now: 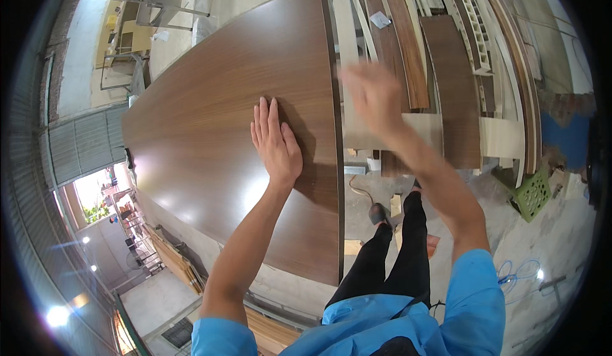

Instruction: The person uses a metal scraper to remove material from the surface and edges of a large wooden board. They repeatedly scrape along the edges and flat areas, occasionally wiping the surface with a cloth. The board remains on a workbench throughout the process.

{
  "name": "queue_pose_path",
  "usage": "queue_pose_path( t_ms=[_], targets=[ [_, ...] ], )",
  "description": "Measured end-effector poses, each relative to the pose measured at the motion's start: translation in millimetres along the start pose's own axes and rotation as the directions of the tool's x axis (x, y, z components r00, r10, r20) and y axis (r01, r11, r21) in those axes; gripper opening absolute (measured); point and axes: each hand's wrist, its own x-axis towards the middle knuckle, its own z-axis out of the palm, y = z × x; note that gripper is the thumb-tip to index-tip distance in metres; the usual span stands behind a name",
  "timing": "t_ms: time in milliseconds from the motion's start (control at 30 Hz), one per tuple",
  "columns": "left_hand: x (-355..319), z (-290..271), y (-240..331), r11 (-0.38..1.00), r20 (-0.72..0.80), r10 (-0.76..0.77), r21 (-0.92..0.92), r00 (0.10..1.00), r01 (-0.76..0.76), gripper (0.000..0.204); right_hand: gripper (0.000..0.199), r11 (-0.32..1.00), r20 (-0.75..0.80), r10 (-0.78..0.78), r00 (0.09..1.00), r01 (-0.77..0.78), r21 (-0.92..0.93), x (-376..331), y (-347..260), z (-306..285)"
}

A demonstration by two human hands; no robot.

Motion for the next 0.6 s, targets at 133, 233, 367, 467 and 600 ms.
queue_pose_path(
  t_ms=[133,233,367,467,600],
  targets=[
    [1.2,-1.9,1.0,1.0,0.018,-0.007,0.018,1.0,0.006,0.056,0.022,0.996,-0.04,0.063,0.997,-0.066,-0.067,68.4,74.7,49.5],
    [1.2,-2.7,1.5,1.0,0.028,-0.012,0.009,1.0,0.011,0.056,0.02,0.996,0.06,-0.091,0.994,0.092,-0.017,21.4,44.5,27.1],
    [0.5,-3.1,1.2,1.0,0.031,-0.02,0.007,0.999,0.02,0.057,0.016,0.951,0.236,-0.263,0.936,0.211,0.225,-38.4,3.8,-10.8],
    [0.9,-2.5,1.4,1.0,0.023,-0.022,-0.014,0.999,0.022,0.057,0.013,0.99,0.082,-0.073,0.994,0.063,0.125,19.4,39.1,12.0],
    [2.0,-2.8,3.6,1.0,0.007,-0.018,-0.013,1.0,0.018,0.057,0.014,0.999,-0.093,0.053,0.994,-0.053,0.008,112.2,92.3,52.2]
  ],
)
